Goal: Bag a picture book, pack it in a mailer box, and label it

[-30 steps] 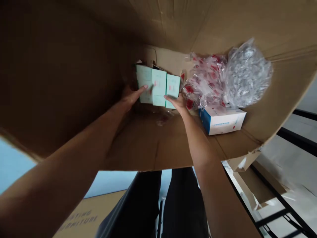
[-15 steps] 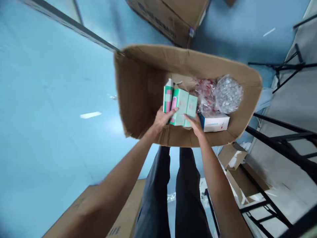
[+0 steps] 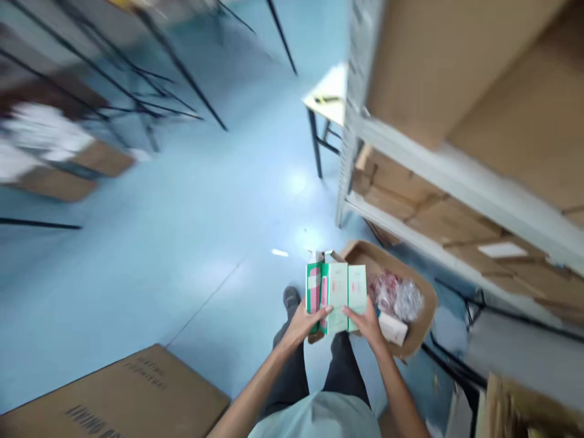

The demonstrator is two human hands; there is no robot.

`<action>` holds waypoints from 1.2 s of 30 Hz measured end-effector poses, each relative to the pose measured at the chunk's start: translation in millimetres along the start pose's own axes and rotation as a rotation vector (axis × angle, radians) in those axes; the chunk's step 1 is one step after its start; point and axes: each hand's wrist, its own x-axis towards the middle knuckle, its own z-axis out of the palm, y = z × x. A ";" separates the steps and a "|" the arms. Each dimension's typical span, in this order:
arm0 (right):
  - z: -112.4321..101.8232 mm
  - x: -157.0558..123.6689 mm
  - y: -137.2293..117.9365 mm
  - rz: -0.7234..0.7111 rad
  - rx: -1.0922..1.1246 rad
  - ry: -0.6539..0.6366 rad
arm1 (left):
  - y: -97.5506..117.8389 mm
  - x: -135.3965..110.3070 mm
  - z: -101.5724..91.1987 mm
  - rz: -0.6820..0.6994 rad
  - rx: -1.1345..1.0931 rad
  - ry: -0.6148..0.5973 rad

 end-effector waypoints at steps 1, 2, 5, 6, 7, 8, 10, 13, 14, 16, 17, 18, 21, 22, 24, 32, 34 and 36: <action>29.7 -1.5 -22.9 -0.042 -0.009 -0.063 | 19.5 -15.8 -25.6 0.084 -0.029 0.079; 61.6 -2.7 -44.6 -0.083 -0.030 -0.122 | 37.1 -30.6 -53.1 0.146 -0.065 0.150; 168.9 -6.4 -102.6 -0.195 -0.116 -0.287 | 81.5 -69.4 -143.5 0.266 -0.195 0.332; 208.0 -8.0 -119.9 -0.219 -0.142 -0.342 | 95.0 -80.7 -175.4 0.293 -0.237 0.387; 248.2 -10.0 -136.4 -0.237 -0.166 -0.391 | 108.3 -91.4 -207.8 0.317 -0.275 0.445; 288.9 -12.6 -152.3 -0.252 -0.193 -0.431 | 121.9 -101.5 -240.4 0.339 -0.308 0.505; 369.9 -19.3 -183.1 -0.286 -0.260 -0.478 | 150.3 -120.6 -305.0 0.374 -0.353 0.598; 481.6 -30.0 -228.5 -0.356 -0.358 -0.512 | 197.7 -144.8 -395.9 0.412 -0.359 0.608; 514.7 -32.7 -243.5 -0.378 -0.383 -0.525 | 215.0 -151.3 -423.4 0.426 -0.357 0.600; 574.9 -35.8 -271.8 -0.418 -0.417 -0.548 | 250.3 -161.8 -474.0 0.464 -0.380 0.593; 602.7 -35.8 -284.4 -0.431 -0.425 -0.553 | 267.8 -165.7 -497.4 0.487 -0.404 0.588; 629.7 -34.2 -295.7 -0.434 -0.430 -0.560 | 284.8 -168.5 -520.2 0.515 -0.432 0.574; 712.3 -18.8 -322.3 -0.396 -0.442 -0.595 | 330.5 -168.7 -589.9 0.589 -0.498 0.531; 741.6 -11.4 -329.6 -0.375 -0.447 -0.622 | 343.8 -166.6 -614.1 0.601 -0.516 0.532; 802.6 2.1 -344.4 -0.325 -0.457 -0.703 | 368.0 -161.9 -662.8 0.603 -0.553 0.556; 1058.9 2.9 -430.0 -0.250 -0.627 -1.069 | 457.8 -170.8 -837.5 0.581 -0.766 0.712; 1124.0 -4.8 -443.2 -0.261 -0.654 -1.165 | 472.1 -179.3 -879.6 0.596 -0.804 0.788; 1187.3 -13.6 -448.4 -0.301 -0.647 -1.250 | 480.4 -187.1 -923.2 0.614 -0.849 0.845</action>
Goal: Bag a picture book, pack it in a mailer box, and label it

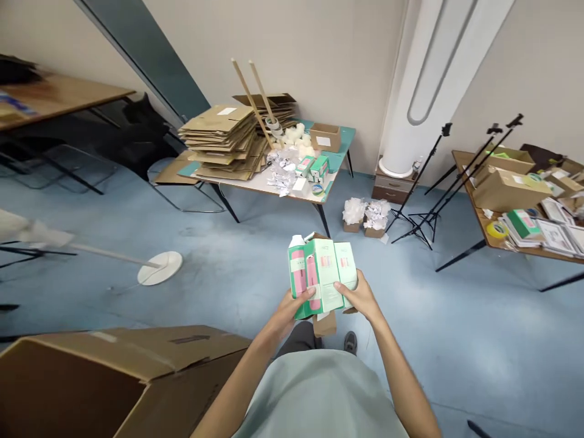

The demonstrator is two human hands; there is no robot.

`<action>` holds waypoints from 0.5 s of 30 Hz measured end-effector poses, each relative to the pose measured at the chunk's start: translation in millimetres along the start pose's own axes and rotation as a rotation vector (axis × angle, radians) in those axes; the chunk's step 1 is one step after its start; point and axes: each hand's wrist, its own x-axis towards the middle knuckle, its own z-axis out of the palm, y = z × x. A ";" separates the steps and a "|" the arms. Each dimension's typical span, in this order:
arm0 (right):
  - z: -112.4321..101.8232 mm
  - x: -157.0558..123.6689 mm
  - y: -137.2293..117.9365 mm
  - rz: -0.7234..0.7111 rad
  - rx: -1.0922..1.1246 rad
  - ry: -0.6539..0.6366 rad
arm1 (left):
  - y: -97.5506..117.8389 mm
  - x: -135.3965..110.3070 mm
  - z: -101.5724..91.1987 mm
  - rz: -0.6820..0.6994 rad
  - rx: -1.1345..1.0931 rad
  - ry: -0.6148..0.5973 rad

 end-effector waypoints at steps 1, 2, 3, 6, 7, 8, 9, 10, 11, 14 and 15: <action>8.8 27.4 -11.3 -0.030 -0.004 -0.027 | 12.5 17.7 -8.0 0.013 -0.021 0.023; 18.2 54.2 -21.3 -0.047 -0.006 -0.052 | 24.3 36.4 -16.7 0.027 -0.040 0.042; 28.1 80.3 -30.2 -0.049 -0.004 -0.077 | 35.6 56.3 -26.1 0.041 -0.056 0.061; 58.9 154.5 -52.7 0.009 0.015 -0.113 | 69.0 122.4 -55.4 0.074 -0.081 0.082; 69.1 177.9 -59.8 0.035 0.025 -0.101 | 80.9 145.8 -64.9 0.075 -0.086 0.072; 78.8 200.7 -67.0 0.065 0.036 -0.079 | 93.7 169.4 -73.7 0.075 -0.092 0.057; 88.1 222.7 -74.8 0.098 0.045 -0.052 | 107.5 192.7 -81.8 0.078 -0.101 0.042; 96.5 244.1 -83.3 0.128 0.053 -0.022 | 122.2 215.3 -88.9 0.084 -0.112 0.027; 104.0 264.8 -92.8 0.143 0.058 0.008 | 137.9 237.2 -95.0 0.091 -0.124 0.010; 119.5 321.9 -126.0 0.076 0.059 0.111 | 187.1 298.1 -106.9 0.098 -0.151 -0.053; 122.4 339.1 -138.1 0.047 0.056 0.139 | 202.8 317.2 -108.9 0.089 -0.155 -0.077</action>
